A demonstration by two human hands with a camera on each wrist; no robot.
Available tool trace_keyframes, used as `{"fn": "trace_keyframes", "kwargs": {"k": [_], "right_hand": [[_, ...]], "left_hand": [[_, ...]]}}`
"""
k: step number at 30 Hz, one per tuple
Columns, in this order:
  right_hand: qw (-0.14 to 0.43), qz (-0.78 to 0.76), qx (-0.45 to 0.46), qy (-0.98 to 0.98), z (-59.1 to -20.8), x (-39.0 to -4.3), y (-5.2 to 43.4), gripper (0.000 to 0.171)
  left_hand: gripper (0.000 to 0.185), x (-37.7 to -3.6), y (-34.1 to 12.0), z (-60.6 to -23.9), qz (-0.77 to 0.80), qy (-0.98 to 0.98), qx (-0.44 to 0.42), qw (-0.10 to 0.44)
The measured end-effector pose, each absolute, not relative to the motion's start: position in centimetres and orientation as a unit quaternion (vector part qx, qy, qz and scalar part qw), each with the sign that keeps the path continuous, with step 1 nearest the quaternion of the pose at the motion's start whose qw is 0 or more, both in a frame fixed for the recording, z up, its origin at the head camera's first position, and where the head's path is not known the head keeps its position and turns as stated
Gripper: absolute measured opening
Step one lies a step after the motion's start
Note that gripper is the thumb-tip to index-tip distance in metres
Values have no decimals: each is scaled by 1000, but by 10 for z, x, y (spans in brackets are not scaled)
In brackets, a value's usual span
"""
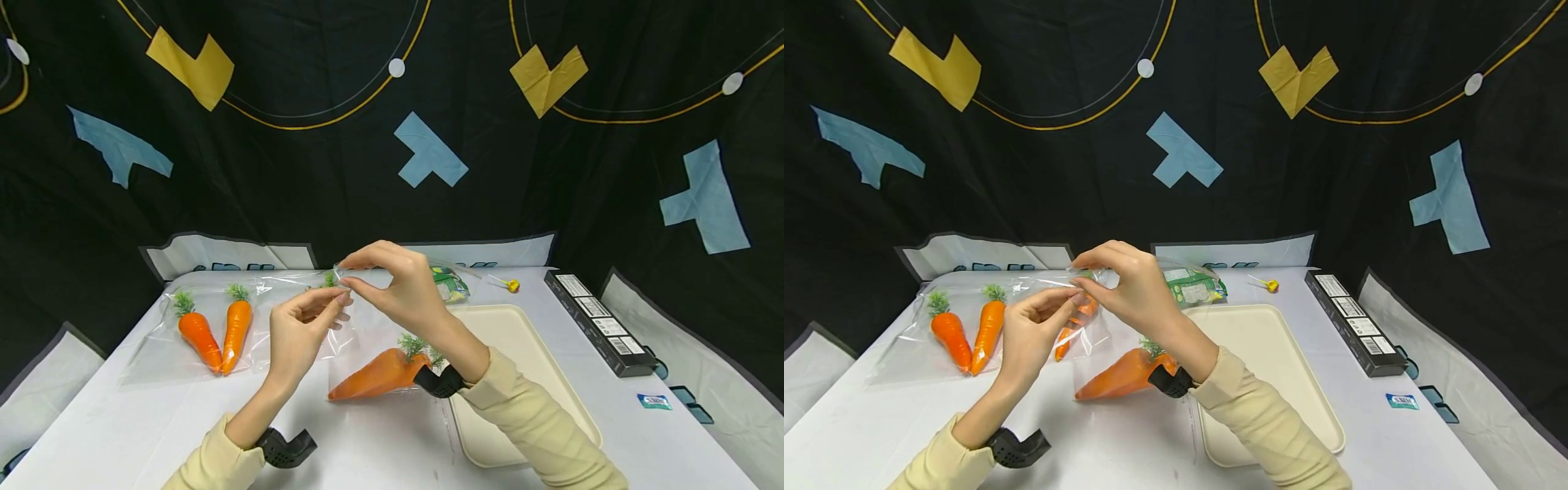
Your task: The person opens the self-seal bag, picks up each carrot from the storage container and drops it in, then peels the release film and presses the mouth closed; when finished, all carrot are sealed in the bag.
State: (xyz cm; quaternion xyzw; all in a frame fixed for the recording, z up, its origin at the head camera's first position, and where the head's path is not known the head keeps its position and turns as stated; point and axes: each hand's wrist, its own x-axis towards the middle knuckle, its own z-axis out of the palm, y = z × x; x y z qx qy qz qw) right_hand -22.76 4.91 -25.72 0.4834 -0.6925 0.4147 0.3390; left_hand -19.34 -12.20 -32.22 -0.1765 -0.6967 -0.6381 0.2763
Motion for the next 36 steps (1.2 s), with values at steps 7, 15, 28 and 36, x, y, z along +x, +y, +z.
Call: {"fn": "trace_keyframes", "kwargs": {"k": [7, 15, 28, 36], "right_hand": [[350, 406, 483, -692, -255, -227, 43, 14], [366, 390, 480, -696, -255, -226, 40, 8], [372, 395, 461, -702, -255, -225, 48, 4], [376, 398, 455, -703, -257, -225, 54, 4]], "left_hand": [[11, -178, -114, -305, -620, -714, -165, 280], [10, -178, -113, -306, -616, -715, -168, 284], [11, -191, -117, -323, -625, -698, -189, 292], [12, -192, -117, -324, -626, -700, -189, 288]]}}
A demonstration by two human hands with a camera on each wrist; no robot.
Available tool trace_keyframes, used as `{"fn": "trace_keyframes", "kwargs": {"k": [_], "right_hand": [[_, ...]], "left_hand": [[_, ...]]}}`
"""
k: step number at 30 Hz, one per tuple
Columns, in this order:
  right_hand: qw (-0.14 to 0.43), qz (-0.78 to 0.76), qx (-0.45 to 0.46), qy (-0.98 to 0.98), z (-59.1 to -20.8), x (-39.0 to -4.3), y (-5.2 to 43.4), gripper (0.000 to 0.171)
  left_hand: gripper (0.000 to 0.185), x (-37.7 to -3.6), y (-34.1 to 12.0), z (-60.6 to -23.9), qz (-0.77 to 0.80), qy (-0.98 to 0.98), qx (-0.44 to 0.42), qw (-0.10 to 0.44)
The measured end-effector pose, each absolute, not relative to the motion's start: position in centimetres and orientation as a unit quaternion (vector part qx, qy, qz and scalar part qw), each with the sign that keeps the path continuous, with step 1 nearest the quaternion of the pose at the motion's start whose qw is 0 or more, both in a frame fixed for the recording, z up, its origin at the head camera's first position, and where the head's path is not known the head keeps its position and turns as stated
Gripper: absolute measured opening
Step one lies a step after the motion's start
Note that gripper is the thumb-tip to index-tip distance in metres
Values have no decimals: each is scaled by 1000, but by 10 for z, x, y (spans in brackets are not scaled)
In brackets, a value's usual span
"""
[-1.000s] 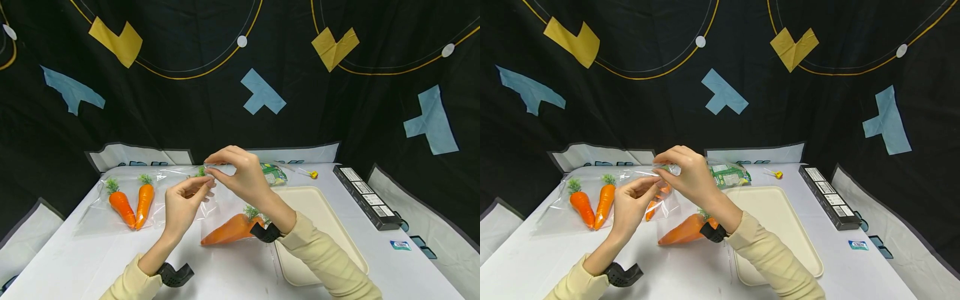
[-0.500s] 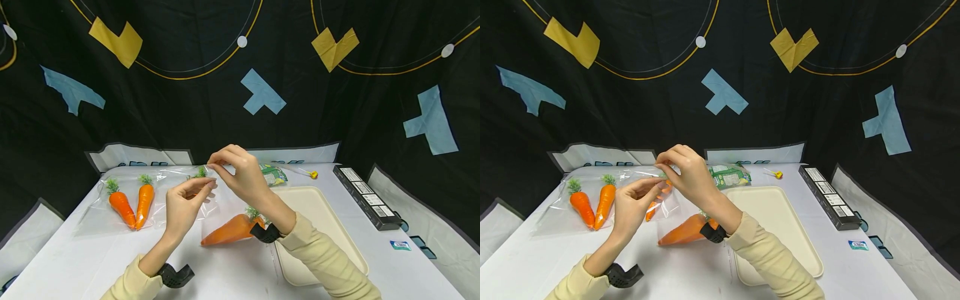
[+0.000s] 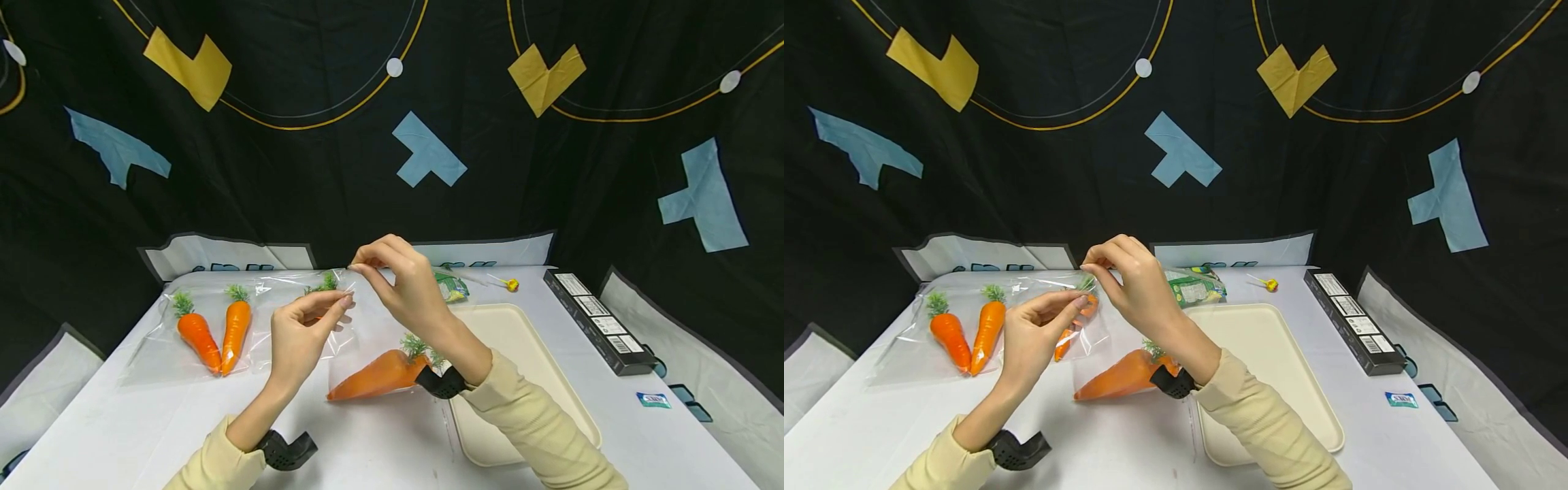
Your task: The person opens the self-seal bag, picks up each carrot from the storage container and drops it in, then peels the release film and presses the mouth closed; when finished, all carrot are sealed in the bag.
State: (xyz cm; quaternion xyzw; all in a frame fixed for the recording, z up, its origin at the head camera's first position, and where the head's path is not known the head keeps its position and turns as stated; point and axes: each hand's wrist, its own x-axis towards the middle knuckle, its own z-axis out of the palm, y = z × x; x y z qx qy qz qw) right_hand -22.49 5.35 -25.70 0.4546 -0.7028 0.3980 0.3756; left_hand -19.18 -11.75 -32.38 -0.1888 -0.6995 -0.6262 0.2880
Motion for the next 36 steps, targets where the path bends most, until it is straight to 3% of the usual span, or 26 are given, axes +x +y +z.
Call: {"fn": "trace_keyframes", "kwargs": {"k": [18, 36], "right_hand": [[407, 408, 437, -691, -253, -229, 72, 8], [418, 442, 362, -706, -250, -231, 126, 4]], "left_hand": [[13, -194, -121, -324, -620, -705, -201, 281], [12, -176, -115, -301, -614, -713, -191, 280]]}}
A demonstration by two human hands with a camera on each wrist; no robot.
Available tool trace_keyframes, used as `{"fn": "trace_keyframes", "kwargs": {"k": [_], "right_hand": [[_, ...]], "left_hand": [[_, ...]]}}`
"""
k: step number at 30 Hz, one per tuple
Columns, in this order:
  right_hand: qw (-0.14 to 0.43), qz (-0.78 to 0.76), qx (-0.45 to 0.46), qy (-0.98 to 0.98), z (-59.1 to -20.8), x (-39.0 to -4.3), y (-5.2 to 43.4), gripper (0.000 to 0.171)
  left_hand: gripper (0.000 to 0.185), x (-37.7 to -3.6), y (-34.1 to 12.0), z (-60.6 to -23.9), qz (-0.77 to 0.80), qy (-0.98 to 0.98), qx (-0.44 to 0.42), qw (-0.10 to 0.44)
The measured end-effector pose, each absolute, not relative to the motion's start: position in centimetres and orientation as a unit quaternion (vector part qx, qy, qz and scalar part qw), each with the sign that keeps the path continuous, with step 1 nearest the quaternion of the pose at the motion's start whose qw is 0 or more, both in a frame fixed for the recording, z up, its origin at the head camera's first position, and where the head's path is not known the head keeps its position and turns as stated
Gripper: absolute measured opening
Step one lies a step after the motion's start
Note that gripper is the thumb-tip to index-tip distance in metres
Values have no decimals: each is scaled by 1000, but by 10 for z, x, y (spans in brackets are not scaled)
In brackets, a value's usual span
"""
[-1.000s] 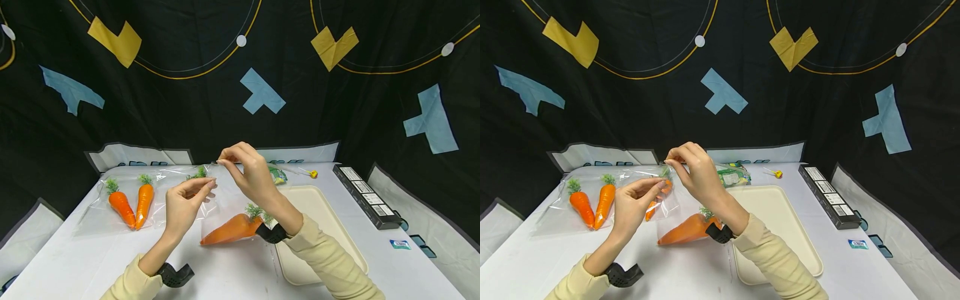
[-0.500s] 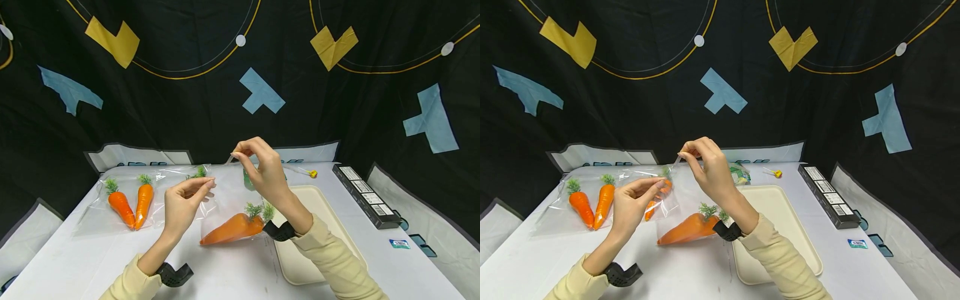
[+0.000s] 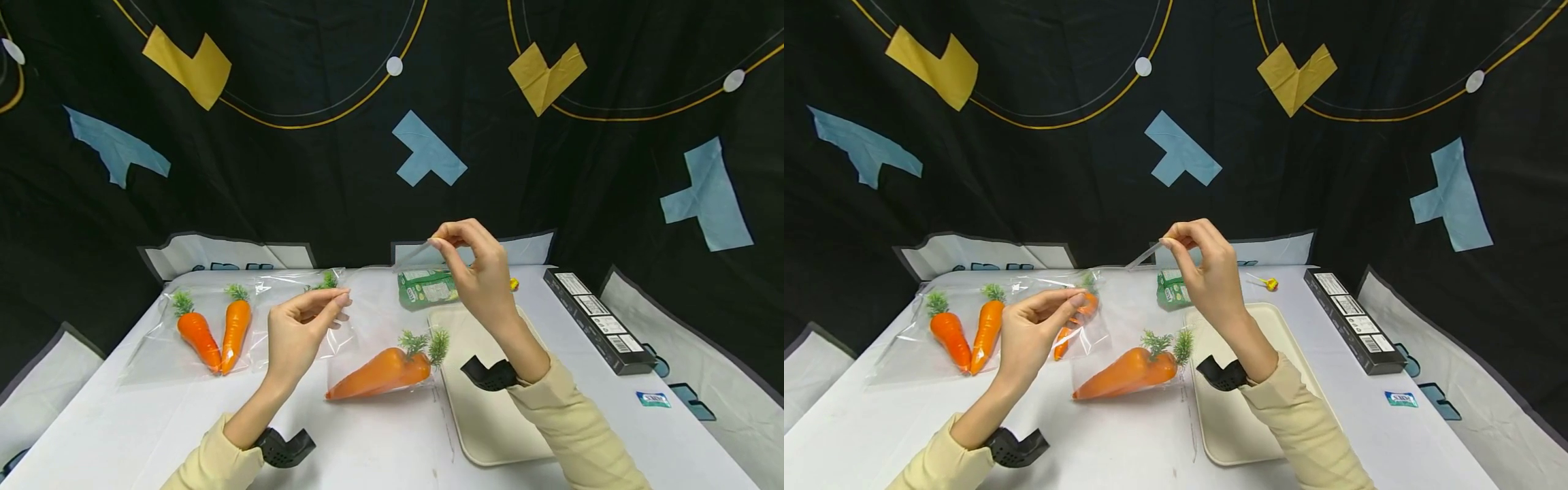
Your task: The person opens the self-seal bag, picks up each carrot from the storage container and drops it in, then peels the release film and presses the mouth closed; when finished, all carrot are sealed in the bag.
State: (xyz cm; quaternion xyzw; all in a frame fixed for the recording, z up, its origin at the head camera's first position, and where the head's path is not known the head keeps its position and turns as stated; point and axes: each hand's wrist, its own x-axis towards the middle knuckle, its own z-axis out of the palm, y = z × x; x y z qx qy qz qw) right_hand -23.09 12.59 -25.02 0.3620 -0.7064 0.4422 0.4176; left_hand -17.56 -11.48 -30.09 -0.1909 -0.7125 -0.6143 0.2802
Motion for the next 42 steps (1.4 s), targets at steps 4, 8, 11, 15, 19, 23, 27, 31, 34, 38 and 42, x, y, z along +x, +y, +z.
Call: {"fn": "trace_keyframes", "kwargs": {"k": [4, 8, 11, 15, 19, 23, 27, 31, 34, 38, 42], "right_hand": [[423, 445, 334, -716, -251, -231, 140, 5], [429, 445, 311, -722, -251, -229, 153, 4], [431, 451, 296, -723, -252, -228, 163, 3], [433, 459, 269, -728, -256, -228, 175, 5], [434, 467, 244, -730, -256, -225, 184, 5], [435, 472, 228, -732, -257, -225, 194, 7], [443, 468, 213, -734, -260, -227, 205, 7], [452, 473, 196, -730, -261, -228, 217, 8], [457, 478, 179, -729, -260, -228, 226, 10], [459, 476, 150, -735, -260, -226, 240, 16], [458, 471, 122, -744, -262, -226, 252, 19]], "left_hand": [[12, -176, -115, -301, -617, -711, -190, 278], [12, -184, -118, -311, -622, -707, -189, 278], [13, -192, -121, -320, -626, -704, -191, 276], [14, -193, -122, -323, -627, -700, -200, 278], [13, -194, -122, -324, -625, -702, -198, 278], [12, -194, -122, -325, -623, -705, -196, 278], [12, -194, -122, -325, -623, -704, -197, 278], [13, -195, -122, -325, -624, -703, -198, 278], [13, -194, -121, -325, -624, -703, -196, 278], [12, -193, -121, -324, -624, -704, -195, 277], [12, -194, -121, -324, -623, -704, -195, 279]]}}
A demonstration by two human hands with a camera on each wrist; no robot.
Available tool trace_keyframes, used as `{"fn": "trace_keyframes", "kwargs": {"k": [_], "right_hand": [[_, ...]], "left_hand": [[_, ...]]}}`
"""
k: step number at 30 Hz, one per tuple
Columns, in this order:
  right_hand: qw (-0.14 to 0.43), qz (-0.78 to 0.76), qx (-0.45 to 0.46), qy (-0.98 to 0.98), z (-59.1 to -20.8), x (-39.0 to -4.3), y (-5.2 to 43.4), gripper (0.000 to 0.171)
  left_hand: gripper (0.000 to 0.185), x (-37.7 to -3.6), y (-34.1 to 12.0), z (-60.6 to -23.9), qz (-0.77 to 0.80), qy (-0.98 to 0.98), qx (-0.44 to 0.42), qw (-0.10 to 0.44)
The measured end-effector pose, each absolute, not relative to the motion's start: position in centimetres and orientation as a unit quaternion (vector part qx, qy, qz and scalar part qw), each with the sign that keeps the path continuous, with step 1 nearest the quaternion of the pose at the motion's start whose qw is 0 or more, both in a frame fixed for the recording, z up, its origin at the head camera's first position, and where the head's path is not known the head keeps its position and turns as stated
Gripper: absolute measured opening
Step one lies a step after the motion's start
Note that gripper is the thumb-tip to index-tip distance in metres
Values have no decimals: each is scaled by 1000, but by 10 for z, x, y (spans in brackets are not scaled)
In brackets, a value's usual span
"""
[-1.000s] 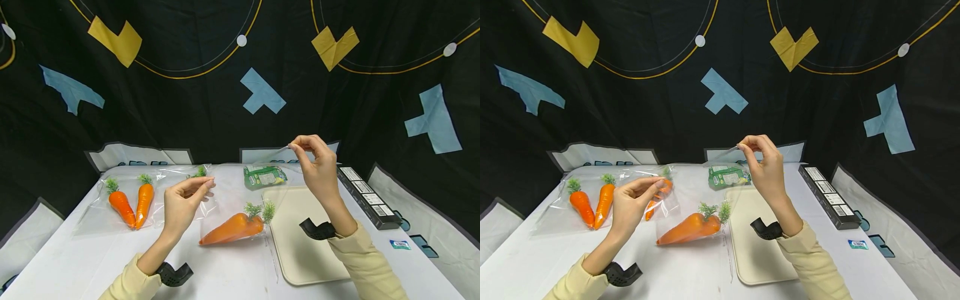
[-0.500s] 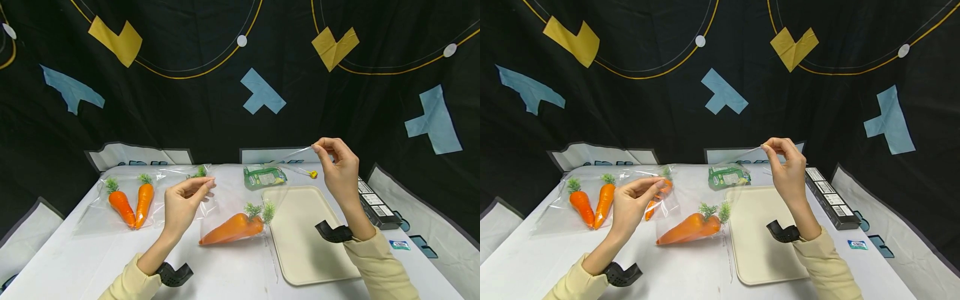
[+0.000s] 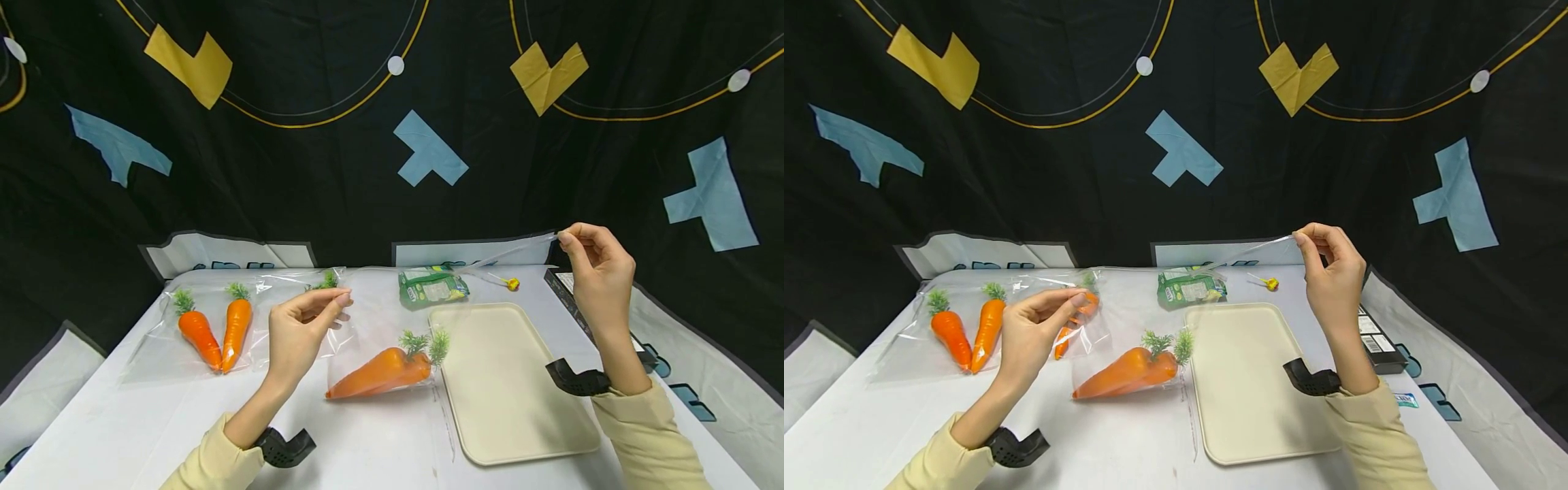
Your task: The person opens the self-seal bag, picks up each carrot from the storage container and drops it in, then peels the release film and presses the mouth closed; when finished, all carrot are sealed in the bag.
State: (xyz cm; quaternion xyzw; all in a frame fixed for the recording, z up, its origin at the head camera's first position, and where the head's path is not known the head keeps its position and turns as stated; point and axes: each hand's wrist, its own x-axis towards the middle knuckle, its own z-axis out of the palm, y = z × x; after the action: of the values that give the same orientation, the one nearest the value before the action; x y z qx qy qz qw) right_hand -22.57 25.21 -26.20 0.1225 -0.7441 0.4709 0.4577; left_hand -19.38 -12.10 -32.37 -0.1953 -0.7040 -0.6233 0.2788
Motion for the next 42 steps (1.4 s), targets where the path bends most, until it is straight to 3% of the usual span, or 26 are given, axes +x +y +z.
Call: {"fn": "trace_keyframes", "kwargs": {"k": [18, 30, 42], "right_hand": [[476, 469, 19, -744, -285, -238, 316, 23], [473, 492, -27, -730, -304, -244, 334, 24], [421, 484, 32, -767, -317, -228, 313, 17]], "left_hand": [[13, -193, -123, -324, -623, -706, -187, 279], [13, -193, -129, -325, -631, -702, -182, 276], [12, -186, -126, -315, -622, -711, -179, 276]]}}
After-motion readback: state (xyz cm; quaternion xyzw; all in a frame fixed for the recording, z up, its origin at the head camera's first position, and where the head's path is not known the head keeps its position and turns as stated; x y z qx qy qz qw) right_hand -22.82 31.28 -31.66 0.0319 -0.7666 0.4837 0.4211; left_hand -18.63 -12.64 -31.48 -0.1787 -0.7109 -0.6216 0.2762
